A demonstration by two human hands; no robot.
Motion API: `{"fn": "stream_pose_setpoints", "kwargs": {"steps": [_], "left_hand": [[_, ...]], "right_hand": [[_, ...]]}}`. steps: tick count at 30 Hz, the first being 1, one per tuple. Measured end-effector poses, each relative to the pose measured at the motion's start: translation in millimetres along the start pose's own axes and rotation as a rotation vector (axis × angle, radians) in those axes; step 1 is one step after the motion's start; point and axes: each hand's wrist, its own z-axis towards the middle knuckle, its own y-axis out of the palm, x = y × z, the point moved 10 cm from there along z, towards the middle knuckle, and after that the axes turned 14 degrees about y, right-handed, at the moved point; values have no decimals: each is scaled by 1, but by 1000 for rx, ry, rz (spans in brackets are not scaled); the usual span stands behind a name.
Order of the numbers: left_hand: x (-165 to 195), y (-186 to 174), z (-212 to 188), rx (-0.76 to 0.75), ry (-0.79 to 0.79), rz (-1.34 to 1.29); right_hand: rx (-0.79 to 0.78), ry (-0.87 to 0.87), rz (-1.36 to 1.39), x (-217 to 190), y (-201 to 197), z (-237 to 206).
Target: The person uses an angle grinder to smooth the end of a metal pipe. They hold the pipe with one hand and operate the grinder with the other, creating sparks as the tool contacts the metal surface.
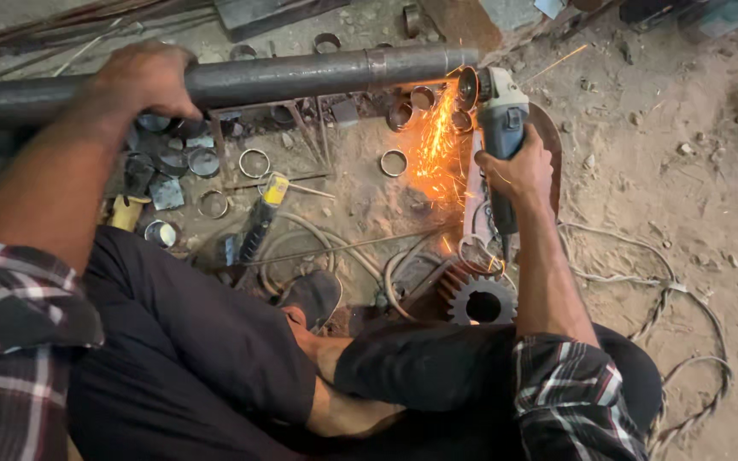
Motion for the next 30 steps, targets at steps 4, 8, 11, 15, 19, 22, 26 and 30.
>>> {"fn": "stream_pose_setpoints", "kwargs": {"steps": [4,8,11,15,19,22,26,30], "left_hand": [[-8,8,-6,-75,-138,-43],[-4,2,-6,-10,-96,-12],[-9,7,-6,-34,-115,-10],[-7,8,-2,-30,-56,41],[-7,8,-2,-16,-46,54],[-8,8,-3,-5,-50,52],[-8,5,-4,37,-47,45],[-8,8,-5,-6,-43,43]], "right_hand": [[45,-62,3,-5,-2,3],[30,-33,7,1,3,11],[35,-8,18,5,5,13],[77,-104,5,-5,1,7],[52,-90,-5,-6,2,5],[34,-85,7,-6,4,4],[90,-83,10,-3,2,5],[64,-87,-1,-2,6,7]]}}
